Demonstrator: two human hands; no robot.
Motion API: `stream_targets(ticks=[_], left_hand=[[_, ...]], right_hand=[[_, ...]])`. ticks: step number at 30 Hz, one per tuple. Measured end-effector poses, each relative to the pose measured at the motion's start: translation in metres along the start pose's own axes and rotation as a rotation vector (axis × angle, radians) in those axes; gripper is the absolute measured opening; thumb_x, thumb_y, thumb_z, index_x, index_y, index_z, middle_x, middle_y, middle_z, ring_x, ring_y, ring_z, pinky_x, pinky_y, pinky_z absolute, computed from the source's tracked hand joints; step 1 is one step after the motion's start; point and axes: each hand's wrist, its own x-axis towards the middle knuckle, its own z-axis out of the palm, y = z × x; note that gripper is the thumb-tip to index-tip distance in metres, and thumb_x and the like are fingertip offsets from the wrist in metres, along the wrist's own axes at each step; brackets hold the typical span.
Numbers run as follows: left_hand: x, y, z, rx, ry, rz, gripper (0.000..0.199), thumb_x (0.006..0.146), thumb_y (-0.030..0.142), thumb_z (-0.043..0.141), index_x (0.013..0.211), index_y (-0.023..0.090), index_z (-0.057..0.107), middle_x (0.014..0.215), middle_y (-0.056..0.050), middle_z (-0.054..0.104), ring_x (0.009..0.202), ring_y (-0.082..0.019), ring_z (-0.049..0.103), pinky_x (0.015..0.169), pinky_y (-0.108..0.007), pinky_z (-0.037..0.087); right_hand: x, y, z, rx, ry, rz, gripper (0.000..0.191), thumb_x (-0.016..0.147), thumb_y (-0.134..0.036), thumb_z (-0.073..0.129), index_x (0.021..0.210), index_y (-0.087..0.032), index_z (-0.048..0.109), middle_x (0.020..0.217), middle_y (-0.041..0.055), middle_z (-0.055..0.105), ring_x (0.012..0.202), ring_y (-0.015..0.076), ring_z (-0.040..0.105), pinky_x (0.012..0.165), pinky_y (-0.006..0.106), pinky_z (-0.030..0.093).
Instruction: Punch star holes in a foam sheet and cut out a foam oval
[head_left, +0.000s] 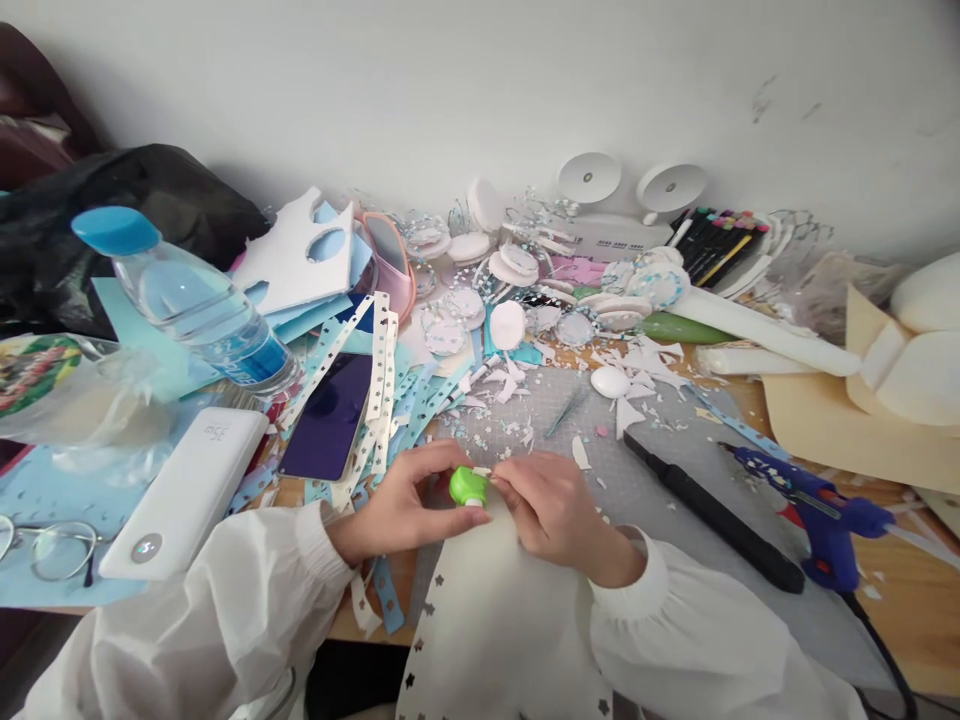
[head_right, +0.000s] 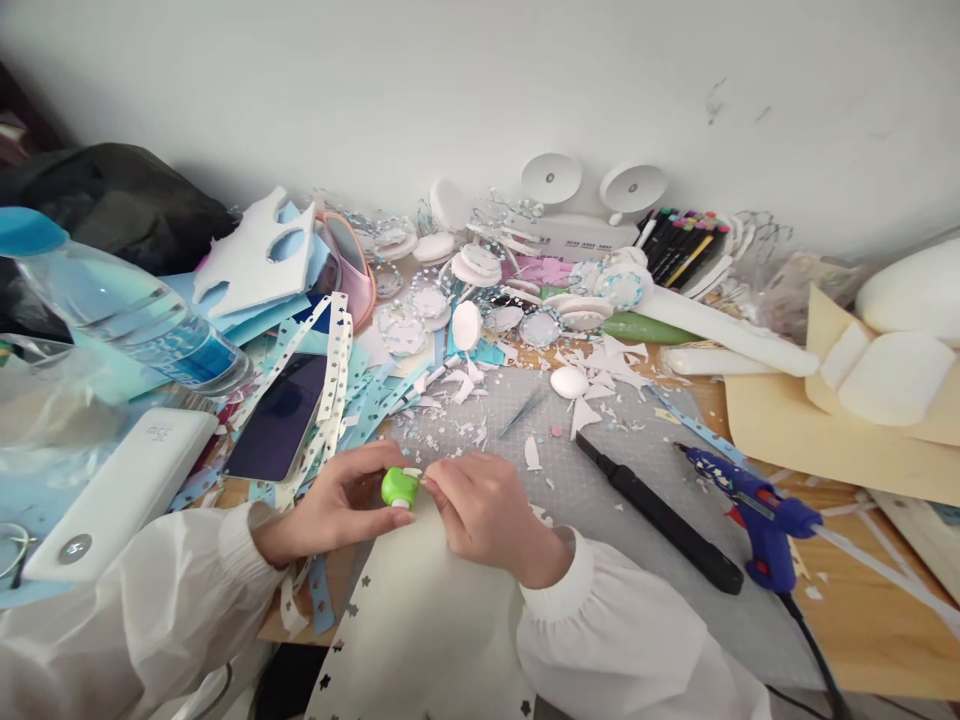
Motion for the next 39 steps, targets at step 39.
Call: stream_targets(ticks=[39], left_hand=[[0.01, -0.001, 0.029, 0.027, 0.291, 0.103, 0.014, 0.074, 0.023, 0.064, 0.07, 0.016, 0.053, 0.069, -0.001, 0.053, 0.064, -0.012, 0.046, 0.057, -0.022, 0.04]], right_hand=[[0.043, -0.015, 0.024, -0.197, 0.019, 0.201, 0.039, 0.092, -0.024, 0.029, 0.061, -0.018, 0.052, 0.055, 0.0069, 0.06, 0.052, 0.0164, 0.054, 0.054, 0.03, 0.029]])
